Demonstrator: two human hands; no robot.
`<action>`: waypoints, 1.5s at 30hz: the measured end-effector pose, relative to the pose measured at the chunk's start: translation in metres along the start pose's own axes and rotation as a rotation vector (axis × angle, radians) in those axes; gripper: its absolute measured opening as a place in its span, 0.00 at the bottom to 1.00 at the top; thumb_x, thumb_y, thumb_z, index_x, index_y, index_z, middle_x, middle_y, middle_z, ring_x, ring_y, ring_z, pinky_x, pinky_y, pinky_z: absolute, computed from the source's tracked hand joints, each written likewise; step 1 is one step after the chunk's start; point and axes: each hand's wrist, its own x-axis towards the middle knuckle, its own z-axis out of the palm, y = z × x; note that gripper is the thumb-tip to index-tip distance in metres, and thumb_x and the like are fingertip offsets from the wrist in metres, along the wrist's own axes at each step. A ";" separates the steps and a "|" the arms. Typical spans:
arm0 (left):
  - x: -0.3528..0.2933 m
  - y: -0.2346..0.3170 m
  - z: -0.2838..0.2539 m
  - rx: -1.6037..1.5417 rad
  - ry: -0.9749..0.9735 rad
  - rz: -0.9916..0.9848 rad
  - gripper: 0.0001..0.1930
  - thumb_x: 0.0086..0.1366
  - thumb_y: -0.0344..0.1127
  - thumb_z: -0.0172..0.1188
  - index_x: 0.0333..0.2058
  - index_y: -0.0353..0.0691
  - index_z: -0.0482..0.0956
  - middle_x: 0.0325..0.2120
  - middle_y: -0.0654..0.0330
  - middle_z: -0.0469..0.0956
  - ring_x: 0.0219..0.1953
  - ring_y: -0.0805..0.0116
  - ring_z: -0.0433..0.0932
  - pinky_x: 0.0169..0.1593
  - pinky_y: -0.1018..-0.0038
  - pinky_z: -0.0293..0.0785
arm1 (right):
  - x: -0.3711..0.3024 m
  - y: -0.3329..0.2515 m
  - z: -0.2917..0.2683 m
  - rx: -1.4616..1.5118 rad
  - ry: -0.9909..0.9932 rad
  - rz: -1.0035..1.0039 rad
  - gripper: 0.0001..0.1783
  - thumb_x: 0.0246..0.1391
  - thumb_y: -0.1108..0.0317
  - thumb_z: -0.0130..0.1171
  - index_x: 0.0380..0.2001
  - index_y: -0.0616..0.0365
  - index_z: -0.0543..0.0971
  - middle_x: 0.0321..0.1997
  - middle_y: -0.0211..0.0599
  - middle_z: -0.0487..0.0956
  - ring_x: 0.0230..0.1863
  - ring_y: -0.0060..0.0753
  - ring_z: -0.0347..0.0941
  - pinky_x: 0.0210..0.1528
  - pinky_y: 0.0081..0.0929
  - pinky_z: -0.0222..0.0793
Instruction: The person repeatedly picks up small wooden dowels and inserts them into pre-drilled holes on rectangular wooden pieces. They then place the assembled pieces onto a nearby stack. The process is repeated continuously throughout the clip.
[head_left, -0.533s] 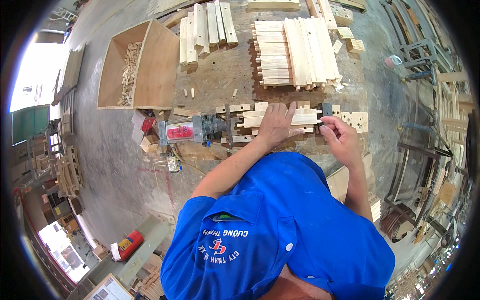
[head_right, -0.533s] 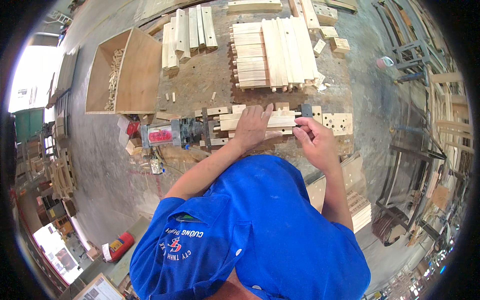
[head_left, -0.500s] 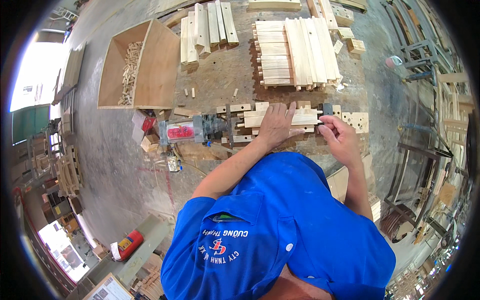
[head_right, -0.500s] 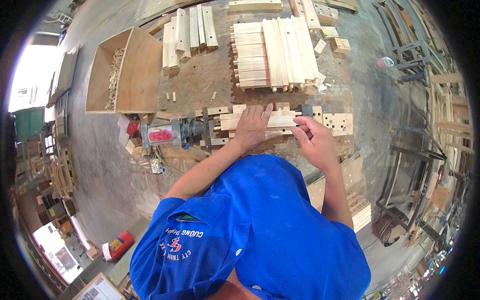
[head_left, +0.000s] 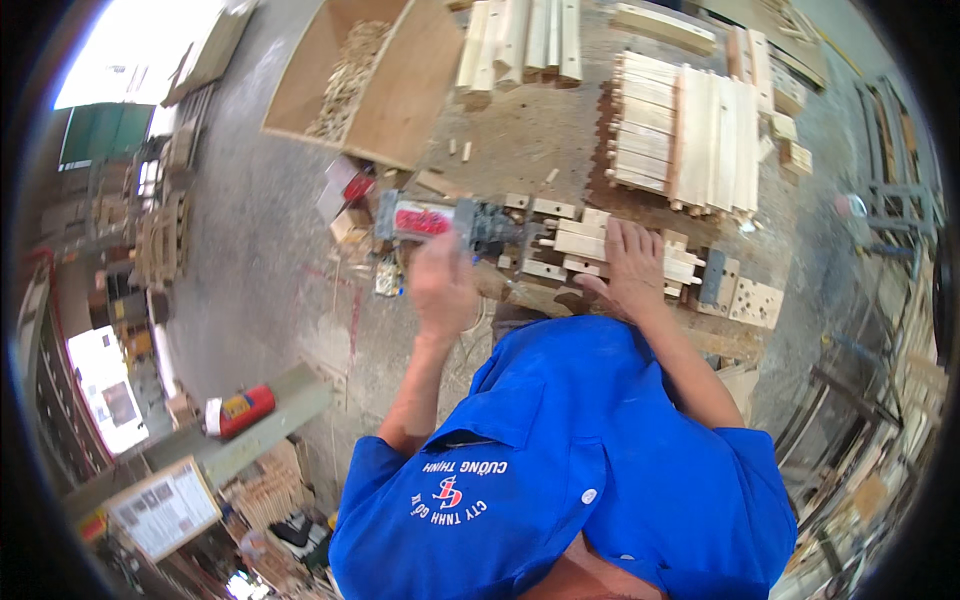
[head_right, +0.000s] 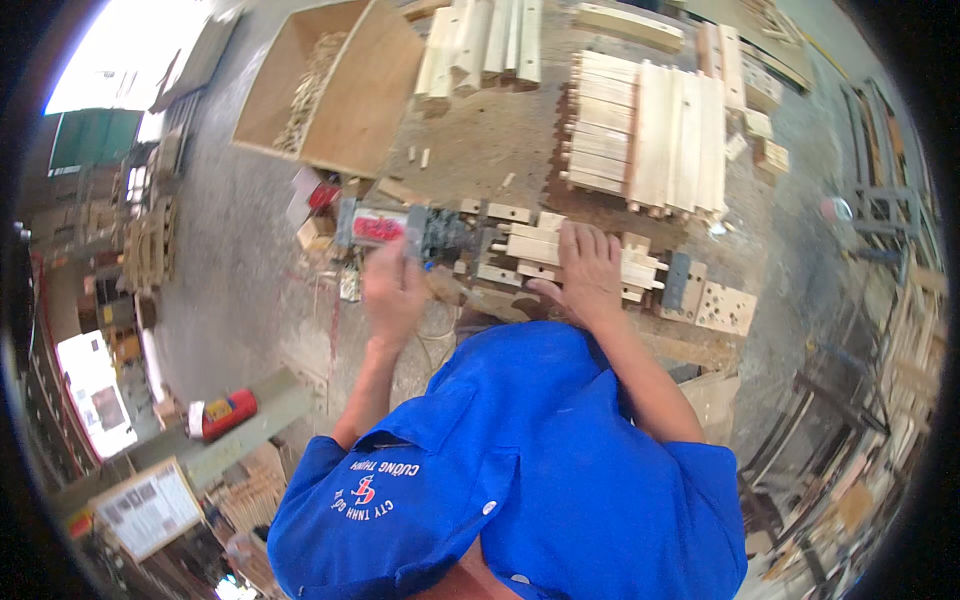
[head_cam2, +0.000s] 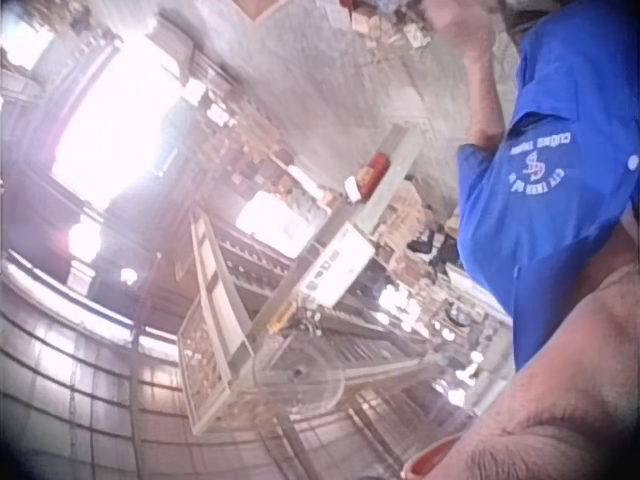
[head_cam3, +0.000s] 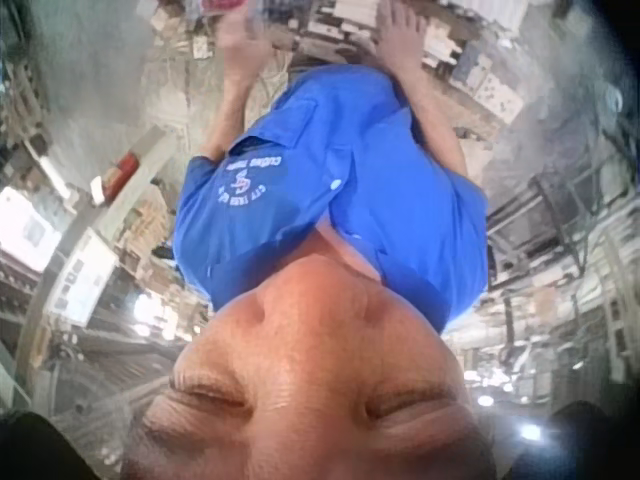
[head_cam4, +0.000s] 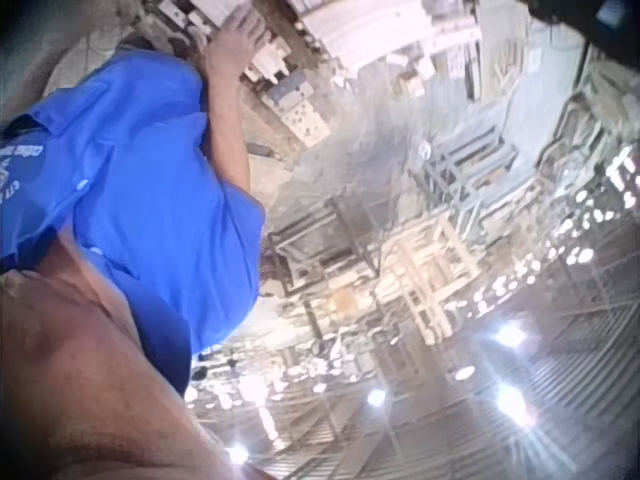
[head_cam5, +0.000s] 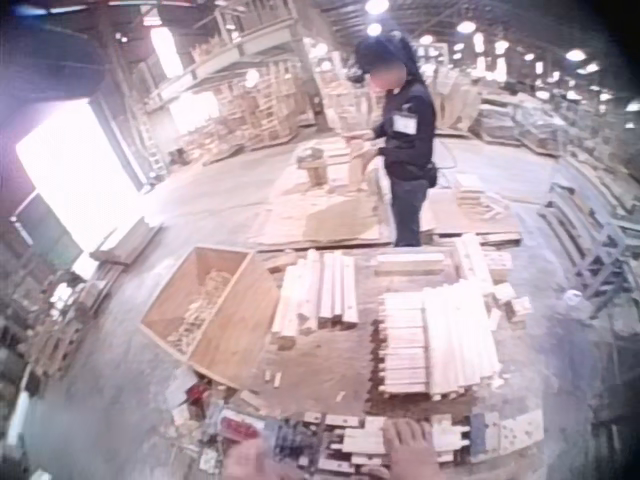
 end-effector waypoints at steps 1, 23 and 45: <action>-0.001 -0.023 -0.016 0.071 0.098 -0.153 0.18 0.71 0.32 0.65 0.56 0.33 0.81 0.50 0.45 0.84 0.55 0.42 0.80 0.60 0.50 0.75 | 0.000 0.002 -0.001 0.013 -0.022 -0.007 0.63 0.42 0.44 0.83 0.74 0.63 0.63 0.67 0.46 0.71 0.68 0.55 0.68 0.73 0.57 0.58; -0.034 -0.137 0.003 0.181 0.150 -0.789 0.24 0.82 0.44 0.45 0.51 0.24 0.79 0.47 0.30 0.82 0.51 0.29 0.80 0.54 0.45 0.74 | -0.004 0.012 0.000 -0.031 -0.047 0.013 0.61 0.37 0.52 0.84 0.73 0.57 0.65 0.62 0.45 0.73 0.63 0.51 0.69 0.69 0.53 0.60; -0.036 -0.142 -0.003 0.242 0.151 -0.679 0.20 0.80 0.41 0.48 0.51 0.27 0.78 0.45 0.32 0.82 0.49 0.29 0.81 0.53 0.44 0.74 | -0.001 0.010 -0.002 -0.011 -0.075 0.000 0.61 0.39 0.47 0.84 0.72 0.57 0.64 0.61 0.46 0.74 0.63 0.51 0.70 0.69 0.54 0.60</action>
